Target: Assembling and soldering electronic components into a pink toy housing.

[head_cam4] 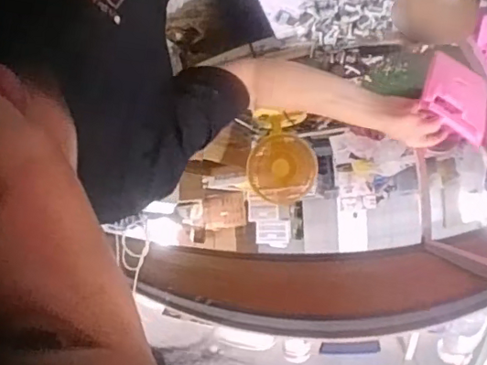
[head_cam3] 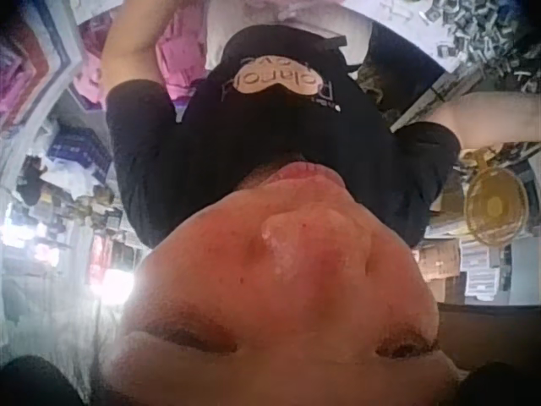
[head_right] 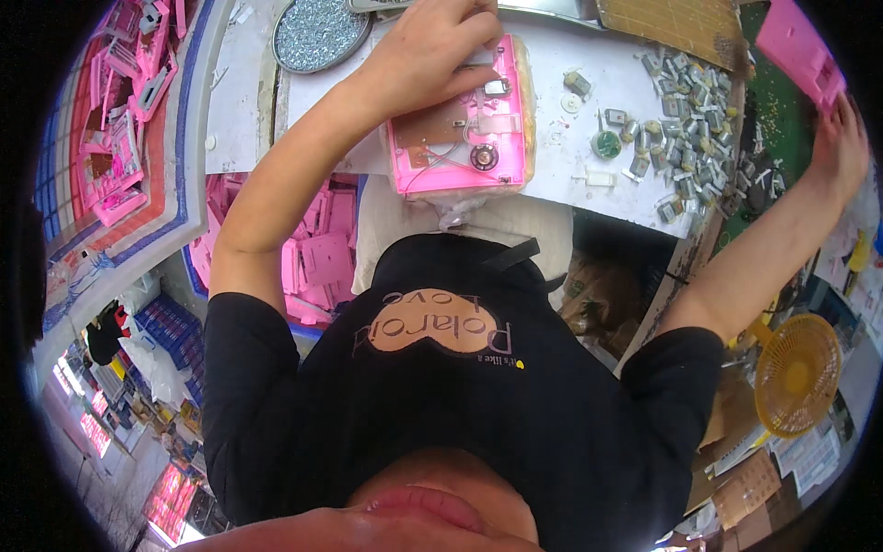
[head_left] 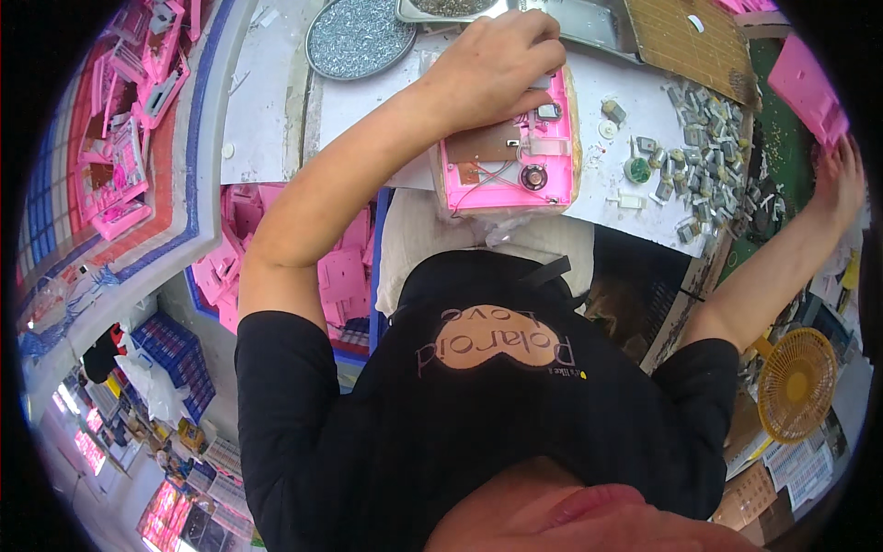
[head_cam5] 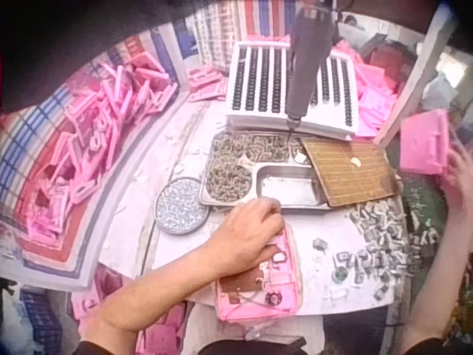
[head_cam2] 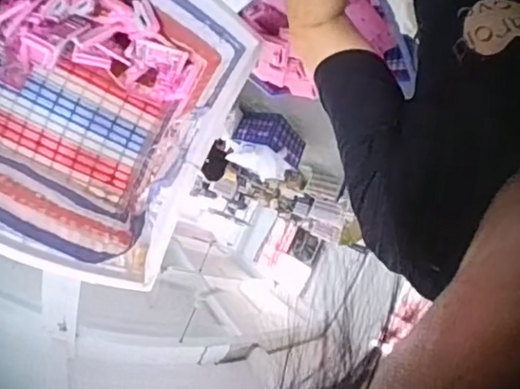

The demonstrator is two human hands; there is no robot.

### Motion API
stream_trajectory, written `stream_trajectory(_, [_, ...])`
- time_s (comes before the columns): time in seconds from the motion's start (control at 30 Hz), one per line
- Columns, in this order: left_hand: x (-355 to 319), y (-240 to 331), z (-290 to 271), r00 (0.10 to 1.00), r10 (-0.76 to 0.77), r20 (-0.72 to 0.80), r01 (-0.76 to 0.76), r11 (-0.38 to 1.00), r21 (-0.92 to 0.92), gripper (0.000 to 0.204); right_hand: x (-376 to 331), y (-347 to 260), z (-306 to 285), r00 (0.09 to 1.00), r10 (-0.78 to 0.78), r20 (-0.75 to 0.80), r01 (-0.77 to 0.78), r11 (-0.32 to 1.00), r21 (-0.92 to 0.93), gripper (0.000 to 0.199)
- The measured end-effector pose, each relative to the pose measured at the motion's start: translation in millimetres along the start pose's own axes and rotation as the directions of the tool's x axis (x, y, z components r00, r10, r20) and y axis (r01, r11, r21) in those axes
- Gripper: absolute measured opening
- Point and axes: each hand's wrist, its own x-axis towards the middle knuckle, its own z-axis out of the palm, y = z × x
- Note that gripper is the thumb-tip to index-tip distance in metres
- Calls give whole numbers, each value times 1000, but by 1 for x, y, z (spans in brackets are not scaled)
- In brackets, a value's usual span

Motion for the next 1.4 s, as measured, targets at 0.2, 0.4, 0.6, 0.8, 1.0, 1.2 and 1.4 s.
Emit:
stream_trajectory(0.2, [4,16,-37,981,-74,-178,25,965,-262,69,-217,-105,95,790,14,613,38,997,-73,49])
stream_trajectory(0.4, [-10,39,-60,898,-365,246,373,337,-864,45,-273,-58,194,791,282,544,-486,829,278,61])
stream_trajectory(0.6, [-64,55,-29,749,-662,22,384,407,-829,50,-380,-12,225,683,261,682,-150,964,-219,65])
stream_trajectory(0.8, [-83,85,-23,818,-564,-114,552,825,-118,82,-402,15,192,696,221,683,284,789,-545,60])
stream_trajectory(1.0, [-90,73,-9,876,-451,-170,449,892,-53,81,-399,22,184,652,314,690,135,848,-513,51])
stream_trajectory(1.2, [-99,76,-11,792,-590,-157,555,803,-220,77,-389,27,191,528,261,808,307,829,-468,47])
stream_trajectory(1.4, [-118,101,-6,674,-735,-79,719,676,-160,67,-385,26,196,475,211,854,473,758,-450,47])
